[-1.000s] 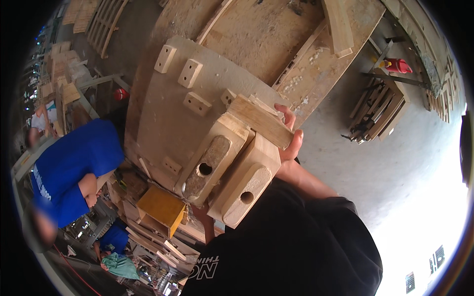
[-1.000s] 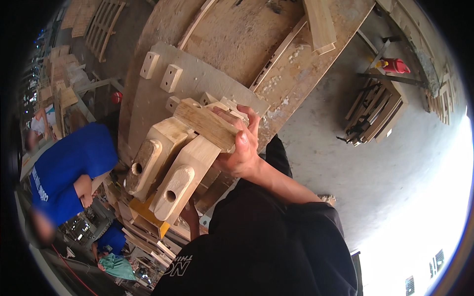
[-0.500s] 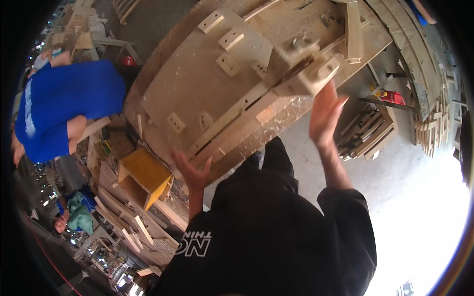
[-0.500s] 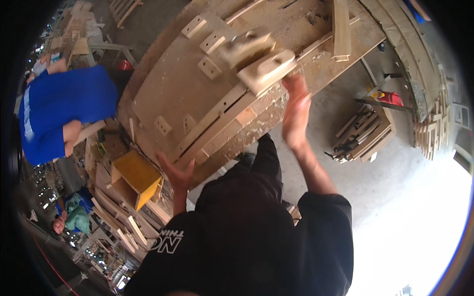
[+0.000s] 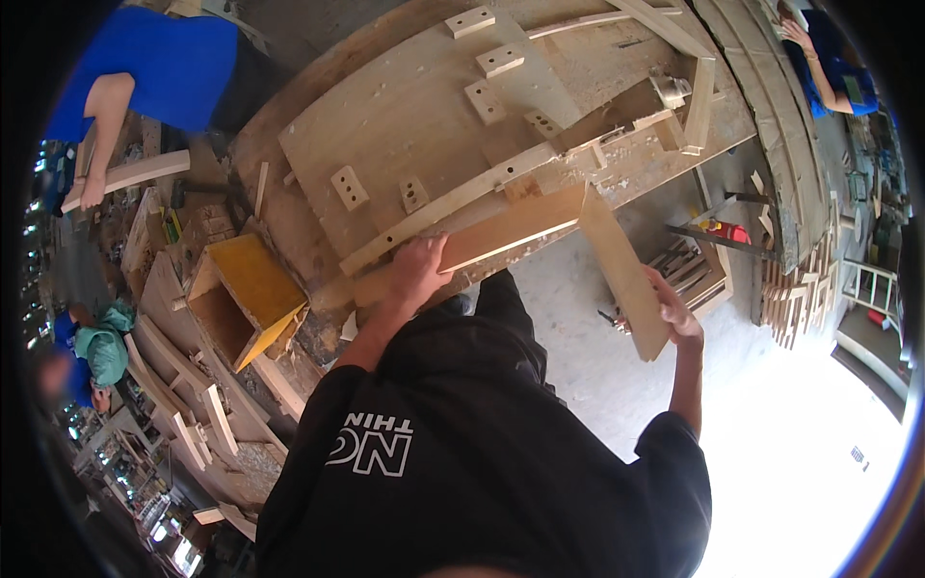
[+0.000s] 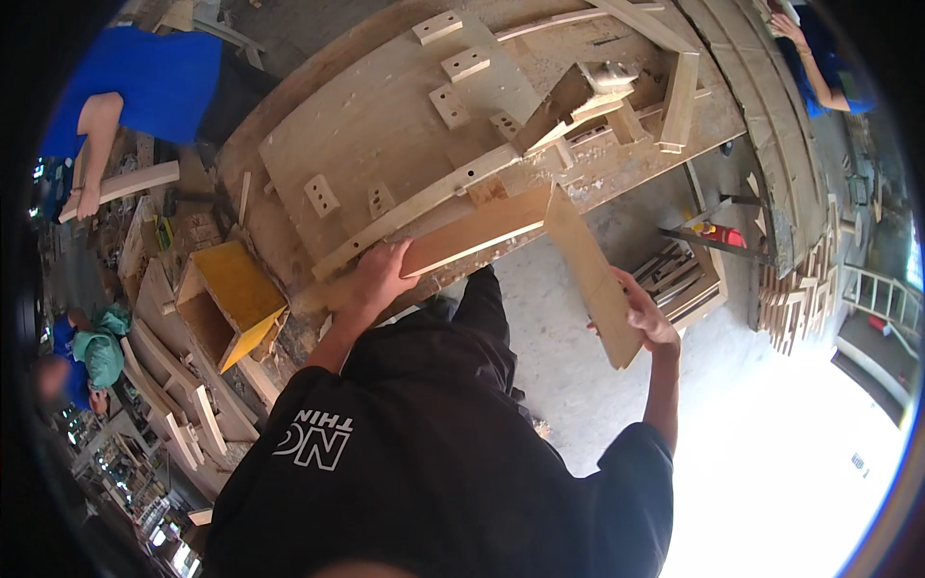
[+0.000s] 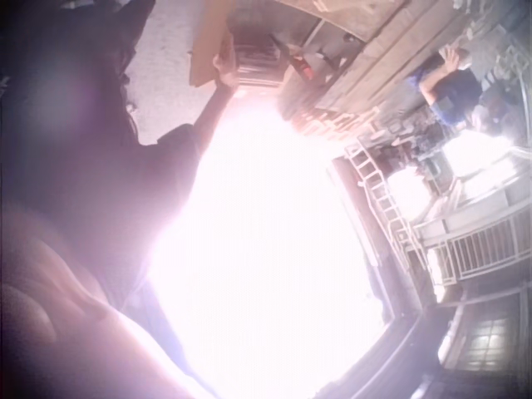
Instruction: The person assembles wooden furniture parts by hand, fitting pre-drilled pieces together on a workbench. They repeatedly pick up, align, and join components, occasionally handing pieces to coworkers.
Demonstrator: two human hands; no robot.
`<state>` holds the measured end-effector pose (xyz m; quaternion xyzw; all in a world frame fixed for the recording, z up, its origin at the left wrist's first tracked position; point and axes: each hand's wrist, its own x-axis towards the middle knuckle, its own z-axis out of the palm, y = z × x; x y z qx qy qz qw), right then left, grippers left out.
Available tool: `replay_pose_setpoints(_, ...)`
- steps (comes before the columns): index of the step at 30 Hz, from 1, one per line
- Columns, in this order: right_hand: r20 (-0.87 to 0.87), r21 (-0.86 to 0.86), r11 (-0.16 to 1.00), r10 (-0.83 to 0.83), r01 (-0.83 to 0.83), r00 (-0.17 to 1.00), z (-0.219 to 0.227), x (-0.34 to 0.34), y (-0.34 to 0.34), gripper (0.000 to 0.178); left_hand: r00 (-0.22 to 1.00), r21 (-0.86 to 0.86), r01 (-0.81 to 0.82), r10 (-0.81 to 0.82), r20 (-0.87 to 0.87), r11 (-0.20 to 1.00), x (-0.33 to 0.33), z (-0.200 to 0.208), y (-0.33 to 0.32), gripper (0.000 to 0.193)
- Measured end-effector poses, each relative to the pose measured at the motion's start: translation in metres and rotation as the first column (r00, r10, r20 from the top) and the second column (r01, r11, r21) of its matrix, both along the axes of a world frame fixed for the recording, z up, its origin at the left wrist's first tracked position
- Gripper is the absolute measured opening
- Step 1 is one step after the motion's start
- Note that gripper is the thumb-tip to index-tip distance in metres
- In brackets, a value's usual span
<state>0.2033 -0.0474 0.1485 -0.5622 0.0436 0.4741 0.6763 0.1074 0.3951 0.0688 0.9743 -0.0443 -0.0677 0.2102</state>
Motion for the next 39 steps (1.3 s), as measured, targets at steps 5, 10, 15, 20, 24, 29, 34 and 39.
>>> replay_pose_setpoints(5,0.168,-0.109,0.994,0.030,-0.011,0.985,0.001,-0.035,-0.018,0.101,0.995,-0.227,-0.021,0.043,0.094,0.974,-0.024,0.082,0.018,0.065)
replay_pose_setpoints(10,0.043,0.338,0.940,-0.056,0.038,0.998,0.075,-0.031,0.014,0.108,0.874,0.001,0.104,-0.092,0.477,0.995,0.029,0.224,0.036,0.063)
replay_pose_setpoints(15,0.203,0.628,0.775,-0.255,0.074,0.945,0.122,0.029,0.037,0.119,0.592,0.168,0.286,-0.312,0.743,0.943,0.168,0.325,0.026,0.072)
replay_pose_setpoints(20,0.197,0.542,0.777,-0.489,0.321,0.850,0.130,0.122,0.021,0.108,0.410,0.136,0.174,-0.197,0.890,0.975,0.245,0.363,-0.009,0.063)
replay_pose_setpoints(24,0.759,0.041,0.855,-0.363,0.517,0.540,0.111,0.197,-0.003,0.083,0.441,0.097,0.285,-0.221,0.870,0.954,0.248,0.308,-0.008,0.047)
replay_pose_setpoints(29,0.832,-0.427,0.556,0.550,0.713,0.070,0.090,0.278,0.022,0.063,0.783,0.042,-0.005,-0.022,0.621,0.999,0.209,0.218,0.036,0.039)
replay_pose_setpoints(34,0.648,-0.550,0.431,0.761,0.715,0.040,-0.001,0.325,0.006,0.067,0.838,0.096,-0.299,0.213,0.502,0.949,0.142,0.175,0.078,0.034)
replay_pose_setpoints(39,0.613,-0.524,0.439,0.789,0.730,-0.034,-0.046,0.344,-0.004,0.064,0.831,0.073,-0.466,0.407,0.379,0.882,0.090,0.144,0.087,0.032)
